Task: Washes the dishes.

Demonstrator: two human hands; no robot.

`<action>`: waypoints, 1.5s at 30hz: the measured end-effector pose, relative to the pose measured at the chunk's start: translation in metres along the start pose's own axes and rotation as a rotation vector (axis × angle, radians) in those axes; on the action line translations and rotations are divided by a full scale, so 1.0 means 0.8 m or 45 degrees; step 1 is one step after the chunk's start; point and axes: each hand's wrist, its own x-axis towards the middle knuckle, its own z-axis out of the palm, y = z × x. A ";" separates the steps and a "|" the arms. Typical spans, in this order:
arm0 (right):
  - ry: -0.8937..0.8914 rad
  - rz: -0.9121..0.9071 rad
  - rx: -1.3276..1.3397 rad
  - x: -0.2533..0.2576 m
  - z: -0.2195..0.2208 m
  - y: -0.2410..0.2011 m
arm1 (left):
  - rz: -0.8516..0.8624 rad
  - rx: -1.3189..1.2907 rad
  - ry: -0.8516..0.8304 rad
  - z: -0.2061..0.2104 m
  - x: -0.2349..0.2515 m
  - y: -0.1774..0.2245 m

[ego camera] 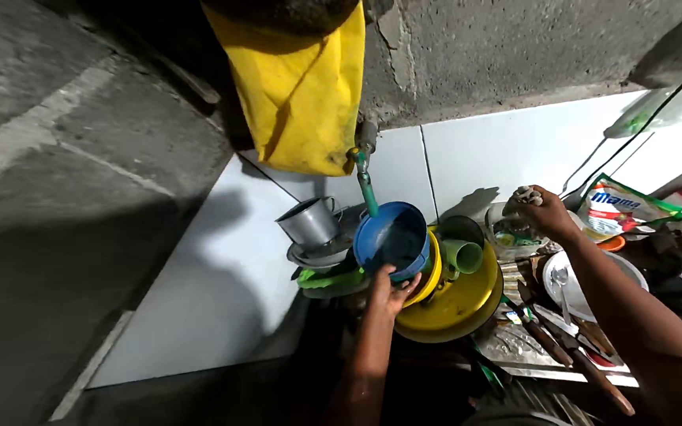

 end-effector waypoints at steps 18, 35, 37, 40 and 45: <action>0.150 -0.049 -0.491 -0.016 -0.006 -0.044 | 1.503 1.267 0.004 -0.089 -0.051 -0.012; -0.507 -0.048 0.462 -0.140 0.075 -0.196 | 0.093 0.250 -0.421 -0.043 -0.082 -0.080; -0.590 -0.102 0.056 -0.143 0.109 -0.172 | 0.090 0.245 -0.442 -0.039 -0.084 -0.084; -0.516 -0.301 -0.788 -0.147 0.149 -0.135 | 0.094 0.276 -0.444 -0.040 -0.084 -0.088; -0.556 -0.140 -0.781 -0.166 0.173 -0.102 | 0.138 0.320 -0.475 -0.045 -0.087 -0.109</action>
